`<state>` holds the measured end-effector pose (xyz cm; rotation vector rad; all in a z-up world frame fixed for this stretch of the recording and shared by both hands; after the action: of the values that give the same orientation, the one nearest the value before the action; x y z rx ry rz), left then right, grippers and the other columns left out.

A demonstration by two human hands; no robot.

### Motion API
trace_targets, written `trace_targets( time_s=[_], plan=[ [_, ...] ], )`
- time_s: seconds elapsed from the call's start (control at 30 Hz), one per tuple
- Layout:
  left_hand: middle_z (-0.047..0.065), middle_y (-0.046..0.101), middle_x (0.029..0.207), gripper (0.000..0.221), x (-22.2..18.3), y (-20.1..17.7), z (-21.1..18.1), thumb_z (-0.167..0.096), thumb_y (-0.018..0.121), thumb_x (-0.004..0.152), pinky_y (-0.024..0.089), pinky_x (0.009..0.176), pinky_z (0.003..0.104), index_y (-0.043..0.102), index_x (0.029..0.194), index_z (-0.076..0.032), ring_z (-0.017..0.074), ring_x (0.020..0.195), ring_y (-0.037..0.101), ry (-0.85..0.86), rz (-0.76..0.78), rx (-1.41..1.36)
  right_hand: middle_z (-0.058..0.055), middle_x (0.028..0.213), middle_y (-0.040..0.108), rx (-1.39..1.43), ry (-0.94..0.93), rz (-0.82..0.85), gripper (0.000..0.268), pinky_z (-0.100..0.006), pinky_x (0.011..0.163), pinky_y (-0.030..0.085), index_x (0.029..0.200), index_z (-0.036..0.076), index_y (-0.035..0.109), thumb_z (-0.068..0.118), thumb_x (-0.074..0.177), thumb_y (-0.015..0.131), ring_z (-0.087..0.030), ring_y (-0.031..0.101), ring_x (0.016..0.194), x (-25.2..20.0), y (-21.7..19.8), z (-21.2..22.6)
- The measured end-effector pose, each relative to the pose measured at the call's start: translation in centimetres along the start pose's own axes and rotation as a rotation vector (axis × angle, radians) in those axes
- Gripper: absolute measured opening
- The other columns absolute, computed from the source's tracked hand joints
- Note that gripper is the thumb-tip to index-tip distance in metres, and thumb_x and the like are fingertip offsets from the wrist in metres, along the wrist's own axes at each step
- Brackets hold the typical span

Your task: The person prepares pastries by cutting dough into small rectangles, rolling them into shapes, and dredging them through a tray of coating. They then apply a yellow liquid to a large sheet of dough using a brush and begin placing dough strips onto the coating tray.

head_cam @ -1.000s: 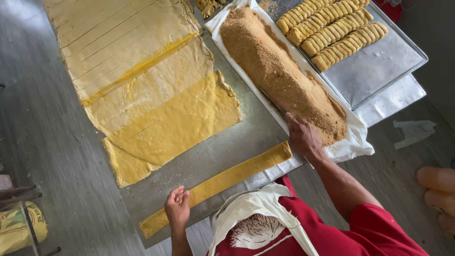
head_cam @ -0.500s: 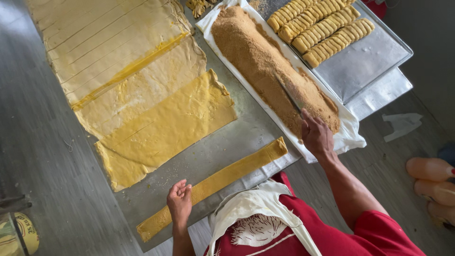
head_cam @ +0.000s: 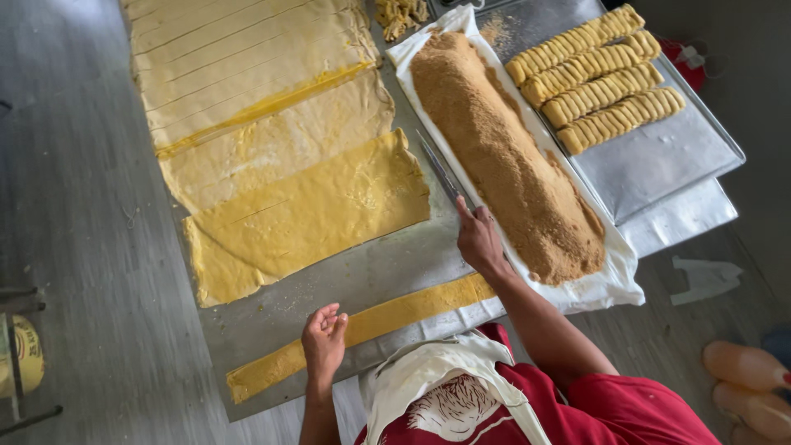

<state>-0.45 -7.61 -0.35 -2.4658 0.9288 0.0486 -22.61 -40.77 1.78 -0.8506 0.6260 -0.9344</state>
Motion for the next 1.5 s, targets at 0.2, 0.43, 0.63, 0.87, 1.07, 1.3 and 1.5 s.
trace_targets(
  time_s=[0.2, 0.43, 0.63, 0.87, 1.07, 1.3, 1.5],
  plan=[
    [0.012, 0.073, 0.107, 0.031, -1.4, 0.1, 0.4, -0.013, 0.077, 0.088, 0.06, 0.08, 0.031, 0.07, 0.115, -0.001, 0.0179, 0.091, 0.071, -0.066, -0.076, -0.01, -0.034, 0.143, 0.037, -0.254, 0.016, 0.13, 0.064, -0.063, 0.096, 0.045, 0.154, 0.018, 0.039, 0.004, 0.093, 0.05, -0.055, 0.04, 0.132, 2.0, 1.9, 0.6],
    [0.011, 0.072, 0.108, 0.029, -2.5, -2.3, -2.2, -0.013, 0.078, 0.086, 0.06, 0.081, 0.033, 0.072, 0.113, -0.003, 0.0198, 0.092, 0.073, -0.045, -0.172, 0.014, -0.029, 0.126, 0.054, -0.038, -0.52, -0.099, 0.051, -0.059, 0.103, 0.043, 0.139, 0.006, 0.06, 0.029, 0.094, 0.068, -0.049, 0.051, 0.118, 10.7, 4.8, 3.6],
    [0.009, 0.071, 0.11, 0.03, 0.2, -6.4, -1.9, -0.015, 0.077, 0.086, 0.059, 0.088, 0.034, 0.073, 0.113, -0.005, 0.0195, 0.095, 0.071, -0.168, -0.197, -0.048, -0.029, 0.126, 0.056, -0.235, -0.131, 0.052, 0.053, -0.061, 0.094, 0.043, 0.13, 0.003, 0.059, 0.028, 0.086, 0.075, -0.049, 0.052, 0.122, 23.8, 8.5, 11.6],
    [0.009, 0.072, 0.11, 0.031, 6.8, -12.2, 1.1, -0.013, 0.077, 0.087, 0.057, 0.091, 0.035, 0.071, 0.116, -0.003, 0.0182, 0.098, 0.07, -0.197, -0.115, -0.114, -0.019, 0.11, 0.07, -0.098, 0.209, 0.168, 0.04, -0.045, 0.09, 0.055, 0.111, 0.003, 0.072, 0.032, 0.086, 0.083, -0.033, 0.067, 0.102, 27.2, 8.6, 11.5],
    [0.009, 0.072, 0.106, 0.034, 15.8, -14.5, 0.3, -0.019, 0.073, 0.092, 0.062, 0.08, 0.03, 0.068, 0.12, -0.002, 0.0159, 0.09, 0.073, -0.06, 0.086, -0.134, -0.02, 0.098, 0.069, 0.206, -0.084, -0.179, 0.027, -0.043, 0.076, 0.057, 0.114, -0.004, 0.064, 0.018, 0.104, 0.075, -0.031, 0.071, 0.091, 26.0, 9.8, 11.2],
    [0.012, 0.075, 0.109, 0.034, 27.4, -11.8, -2.8, -0.022, 0.078, 0.093, 0.06, 0.083, 0.035, 0.071, 0.12, -0.003, 0.0207, 0.095, 0.071, 0.184, 0.175, -0.091, -0.014, 0.092, 0.076, 0.28, 0.255, 0.033, 0.026, -0.028, 0.05, 0.057, 0.104, 0.004, 0.07, 0.009, 0.082, 0.082, -0.016, 0.074, 0.068, 22.7, 9.6, 16.9],
    [0.024, 0.056, 0.133, 0.065, 35.6, -9.0, -5.4, -0.019, 0.081, 0.081, 0.039, 0.109, 0.053, 0.061, 0.139, -0.002, 0.0385, 0.126, 0.052, 0.604, 0.308, 0.485, -0.014, 0.089, 0.077, 0.107, -0.358, 0.124, 0.009, -0.029, 0.042, 0.056, 0.091, 0.005, 0.076, 0.011, 0.095, 0.071, -0.017, 0.071, 0.058, 11.2, 9.1, 29.0]
  ],
)
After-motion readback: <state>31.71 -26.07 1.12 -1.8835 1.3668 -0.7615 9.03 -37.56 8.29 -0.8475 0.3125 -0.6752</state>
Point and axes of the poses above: each hand's wrist, its own x-axis towards the middle knuckle, its own y-axis out of the palm, z = x × y, the point moved 1 cm from there along x, towards the middle knuckle
